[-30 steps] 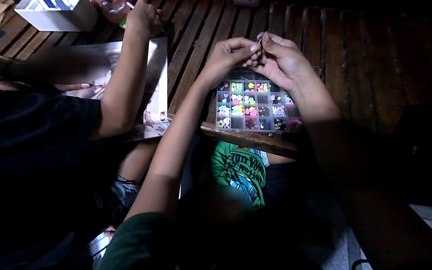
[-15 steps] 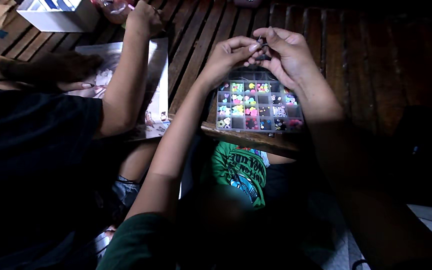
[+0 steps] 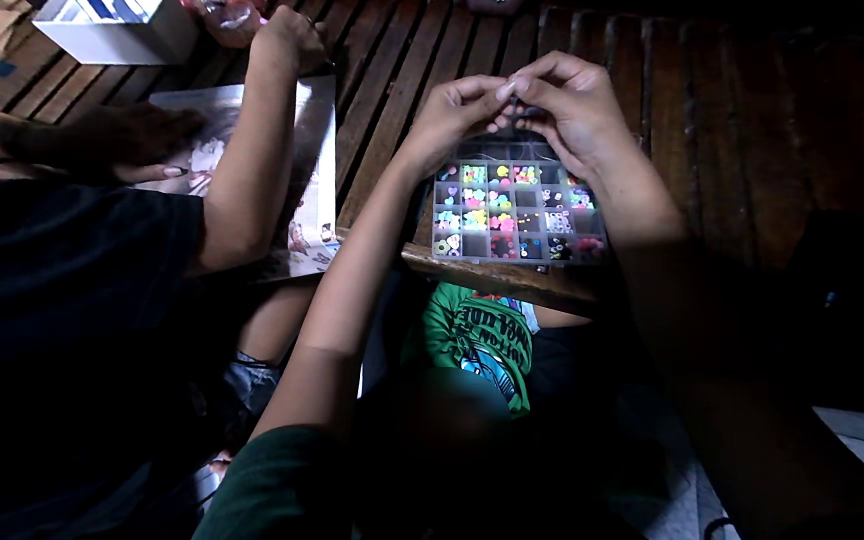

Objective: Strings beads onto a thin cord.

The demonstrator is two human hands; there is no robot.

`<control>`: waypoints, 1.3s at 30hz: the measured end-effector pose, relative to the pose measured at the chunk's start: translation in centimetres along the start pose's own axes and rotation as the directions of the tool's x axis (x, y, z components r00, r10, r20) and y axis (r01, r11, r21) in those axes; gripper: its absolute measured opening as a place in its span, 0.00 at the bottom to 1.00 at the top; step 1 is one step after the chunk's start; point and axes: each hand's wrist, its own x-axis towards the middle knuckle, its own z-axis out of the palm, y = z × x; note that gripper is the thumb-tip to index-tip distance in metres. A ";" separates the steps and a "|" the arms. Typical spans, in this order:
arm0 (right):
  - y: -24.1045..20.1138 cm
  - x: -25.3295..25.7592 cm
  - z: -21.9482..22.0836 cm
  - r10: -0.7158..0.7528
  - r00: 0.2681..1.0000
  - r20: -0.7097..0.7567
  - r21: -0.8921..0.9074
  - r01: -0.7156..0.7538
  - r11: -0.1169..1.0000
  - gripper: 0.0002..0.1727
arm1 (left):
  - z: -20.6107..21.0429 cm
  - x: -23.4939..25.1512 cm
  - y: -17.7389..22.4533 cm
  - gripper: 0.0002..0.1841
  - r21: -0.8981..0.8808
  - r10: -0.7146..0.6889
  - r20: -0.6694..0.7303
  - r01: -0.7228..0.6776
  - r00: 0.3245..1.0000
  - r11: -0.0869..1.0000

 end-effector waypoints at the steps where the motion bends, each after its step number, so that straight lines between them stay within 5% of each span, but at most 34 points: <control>1: 0.0 0.0 0.0 -0.004 1.000 0.009 -0.007 0.004 1.000 0.03 | 0.0 0.0 0.0 0.06 -0.003 -0.001 -0.002 0.001 1.000 1.000; 18: -0.1 0.1 0.1 -0.038 0.996 -0.083 0.009 0.039 0.999 0.03 | -0.2 0.1 -0.1 0.06 0.064 0.025 0.029 -0.027 0.999 0.998; 39: -1.9 0.6 -3.6 -0.013 0.947 -0.321 0.263 0.103 0.959 0.09 | -0.7 0.3 -0.1 0.12 0.098 0.003 0.022 -0.005 1.000 0.995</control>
